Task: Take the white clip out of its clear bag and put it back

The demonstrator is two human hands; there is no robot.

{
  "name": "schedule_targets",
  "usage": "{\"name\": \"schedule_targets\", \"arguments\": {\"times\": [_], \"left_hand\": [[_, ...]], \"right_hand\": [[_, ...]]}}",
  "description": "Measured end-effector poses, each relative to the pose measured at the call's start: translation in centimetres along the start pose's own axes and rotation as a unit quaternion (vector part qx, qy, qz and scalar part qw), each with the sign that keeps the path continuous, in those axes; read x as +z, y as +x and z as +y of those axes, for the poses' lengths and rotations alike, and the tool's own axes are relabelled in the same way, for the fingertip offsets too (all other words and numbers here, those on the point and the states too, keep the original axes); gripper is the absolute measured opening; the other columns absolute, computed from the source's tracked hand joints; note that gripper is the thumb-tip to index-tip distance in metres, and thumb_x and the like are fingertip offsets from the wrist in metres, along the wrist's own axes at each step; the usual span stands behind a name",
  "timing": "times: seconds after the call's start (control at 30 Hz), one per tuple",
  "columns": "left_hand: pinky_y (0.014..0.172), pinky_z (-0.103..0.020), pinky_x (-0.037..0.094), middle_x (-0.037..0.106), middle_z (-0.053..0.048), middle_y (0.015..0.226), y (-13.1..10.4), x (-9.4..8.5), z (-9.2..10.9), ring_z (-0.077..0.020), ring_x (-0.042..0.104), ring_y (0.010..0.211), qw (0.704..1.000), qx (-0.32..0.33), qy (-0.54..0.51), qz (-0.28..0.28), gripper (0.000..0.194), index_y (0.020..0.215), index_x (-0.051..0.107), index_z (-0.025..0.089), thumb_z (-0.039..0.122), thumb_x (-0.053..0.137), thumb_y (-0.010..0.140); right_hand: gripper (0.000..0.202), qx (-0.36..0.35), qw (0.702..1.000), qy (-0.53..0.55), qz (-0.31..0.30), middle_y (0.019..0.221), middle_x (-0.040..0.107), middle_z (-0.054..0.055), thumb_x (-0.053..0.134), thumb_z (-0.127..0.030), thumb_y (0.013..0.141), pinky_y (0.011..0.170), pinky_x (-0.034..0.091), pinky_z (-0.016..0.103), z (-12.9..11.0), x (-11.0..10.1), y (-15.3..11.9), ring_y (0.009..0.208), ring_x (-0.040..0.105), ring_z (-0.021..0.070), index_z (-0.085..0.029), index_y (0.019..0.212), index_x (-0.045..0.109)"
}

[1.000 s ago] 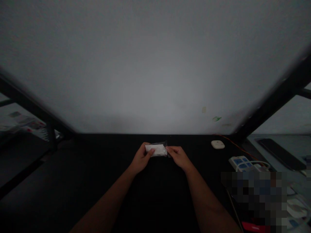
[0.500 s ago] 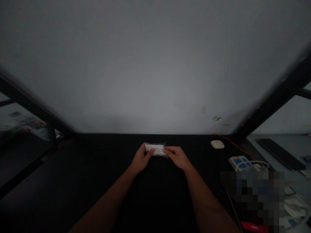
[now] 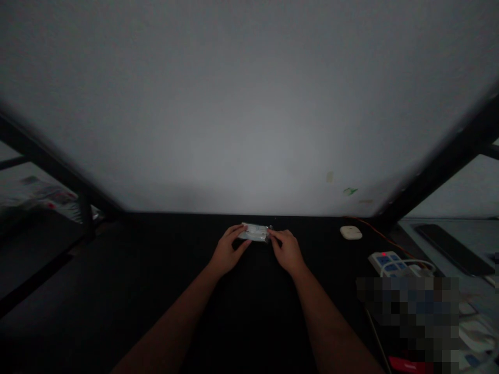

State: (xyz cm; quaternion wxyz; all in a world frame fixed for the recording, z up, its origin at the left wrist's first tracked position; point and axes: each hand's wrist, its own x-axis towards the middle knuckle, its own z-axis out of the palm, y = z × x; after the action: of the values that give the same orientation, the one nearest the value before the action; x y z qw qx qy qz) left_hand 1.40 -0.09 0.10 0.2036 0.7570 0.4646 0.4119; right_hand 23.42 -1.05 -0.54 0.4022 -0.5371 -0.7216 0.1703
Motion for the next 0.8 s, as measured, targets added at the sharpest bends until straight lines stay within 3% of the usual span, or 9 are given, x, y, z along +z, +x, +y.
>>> {"name": "schedule_targets", "arguments": {"times": [0.23, 0.43, 0.63, 0.8], "left_hand": [[0.115, -0.047, 0.040, 0.057, -0.014, 0.140, -0.3, 0.4, -0.7, -0.0273, 0.051, 0.134, 0.997, -0.005, 0.053, -0.062, 0.047, 0.132, 0.058, 0.018, 0.028, 0.066, 0.087], [0.115, -0.047, 0.040, 0.057, -0.014, 0.141, -0.4, 0.4, -0.7, -0.0270, 0.049, 0.136, 0.995, -0.010, 0.069, -0.069, 0.049, 0.134, 0.056, 0.018, 0.027, 0.065, 0.087], [0.116, -0.046, 0.039, 0.051, -0.014, 0.146, -0.5, 0.2, -0.3, -0.0259, 0.048, 0.137, 0.996, -0.013, 0.069, -0.053, 0.055, 0.139, 0.049, 0.019, 0.024, 0.064, 0.086], [0.116, -0.050, 0.038, 0.047, -0.017, 0.149, -0.7, 0.5, -0.1, -0.0300, 0.043, 0.140, 0.994, 0.002, 0.104, -0.026, 0.068, 0.146, 0.035, 0.017, 0.029, 0.064, 0.086]], "right_hand": [[0.043, -0.006, 0.997, -0.071, -0.025, 0.106, 0.072, 0.010, 0.048, -0.011, 0.086, 0.090, 0.049, 0.043, 0.6, 0.5, 0.0, 0.098, 0.061, 0.0249, -0.023, 0.122, 0.069], [0.044, -0.002, 0.997, -0.076, -0.023, 0.108, 0.070, 0.009, 0.049, -0.011, 0.085, 0.091, 0.049, 0.044, 0.3, 0.5, -0.1, 0.099, 0.060, 0.0252, -0.023, 0.123, 0.067], [0.049, 0.039, 0.999, -0.023, 0.001, 0.104, 0.070, 0.008, 0.052, -0.014, 0.081, 0.089, 0.051, 0.044, 0.4, 0.4, -0.2, 0.094, 0.062, 0.0242, -0.021, 0.128, 0.060], [0.065, 0.097, 0.990, 0.071, 0.068, 0.119, 0.063, 0.012, 0.053, -0.018, 0.077, 0.077, 0.057, 0.040, 1.4, 0.5, -0.1, 0.086, 0.063, 0.0206, -0.020, 0.141, 0.044]]}}
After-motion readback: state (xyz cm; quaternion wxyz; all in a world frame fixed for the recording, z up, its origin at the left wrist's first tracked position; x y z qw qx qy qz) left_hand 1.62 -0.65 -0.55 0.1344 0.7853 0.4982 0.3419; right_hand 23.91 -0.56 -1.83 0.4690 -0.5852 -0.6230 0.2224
